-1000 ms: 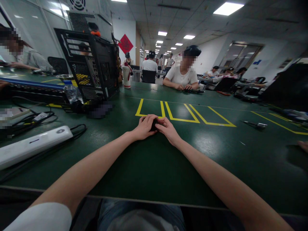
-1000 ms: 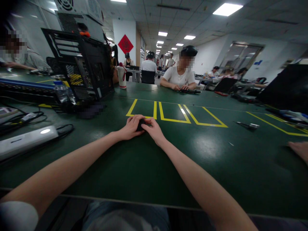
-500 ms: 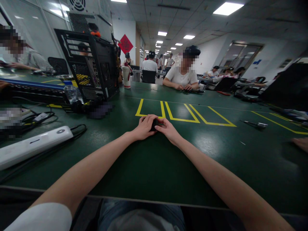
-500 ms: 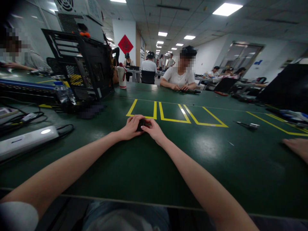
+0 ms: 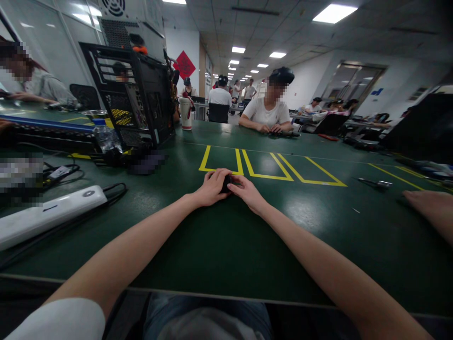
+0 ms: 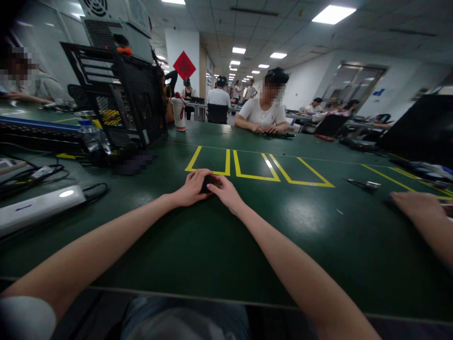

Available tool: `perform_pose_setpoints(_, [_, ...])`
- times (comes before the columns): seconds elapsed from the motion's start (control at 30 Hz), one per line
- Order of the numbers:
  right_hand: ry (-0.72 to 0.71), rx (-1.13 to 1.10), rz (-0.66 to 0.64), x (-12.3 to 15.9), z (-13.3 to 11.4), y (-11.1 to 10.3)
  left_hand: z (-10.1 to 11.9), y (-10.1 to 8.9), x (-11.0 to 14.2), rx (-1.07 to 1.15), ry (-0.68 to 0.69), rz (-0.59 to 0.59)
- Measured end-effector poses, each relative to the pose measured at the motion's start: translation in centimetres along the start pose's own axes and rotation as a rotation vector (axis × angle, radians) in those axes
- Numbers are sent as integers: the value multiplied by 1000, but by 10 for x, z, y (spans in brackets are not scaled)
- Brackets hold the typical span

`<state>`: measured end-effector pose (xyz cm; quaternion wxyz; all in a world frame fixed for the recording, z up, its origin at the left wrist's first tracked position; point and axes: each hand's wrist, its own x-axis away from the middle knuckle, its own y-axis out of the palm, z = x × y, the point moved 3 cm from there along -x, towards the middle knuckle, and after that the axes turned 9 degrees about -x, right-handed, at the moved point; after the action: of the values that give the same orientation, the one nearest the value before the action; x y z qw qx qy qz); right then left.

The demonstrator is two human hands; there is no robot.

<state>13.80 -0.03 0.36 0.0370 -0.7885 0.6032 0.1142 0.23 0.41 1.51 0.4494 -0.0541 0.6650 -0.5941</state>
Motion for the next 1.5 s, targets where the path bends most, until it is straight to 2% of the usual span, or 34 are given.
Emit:
perform_pose_setpoints(0.13, [-41,-35,-44,3,-5,2,0,0,0,-5,0,-4])
perform_pose_setpoints(0.43, [14,12,69,4,-7,3,0,0,0,0,-4,-9])
perform_pose_setpoints(0.53, [46,13,44,3,-5,2,0,0,0,0,-3,-12])
perform_pose_setpoints(0.7, [-28,-26,-26,4,-8,4,1,-2,1,1,-2,-15])
perform_pose_setpoints(0.87, [-45,-5,41,5,-8,4,1,-1,0,6,2,-8])
perform_pose_setpoints(1.0, [-3,17,61,2,-3,1,1,-1,-1,5,-4,-14])
perform_pose_setpoints(1.1, [31,23,25,1,-1,-1,1,-1,0,6,-2,-22])
perform_pose_setpoints(1.27, [-25,-21,-27,2,-4,1,2,-2,0,3,-2,-21])
perform_pose_setpoints(1.5, [-26,1,49,3,-5,2,1,-1,0,7,-1,-21])
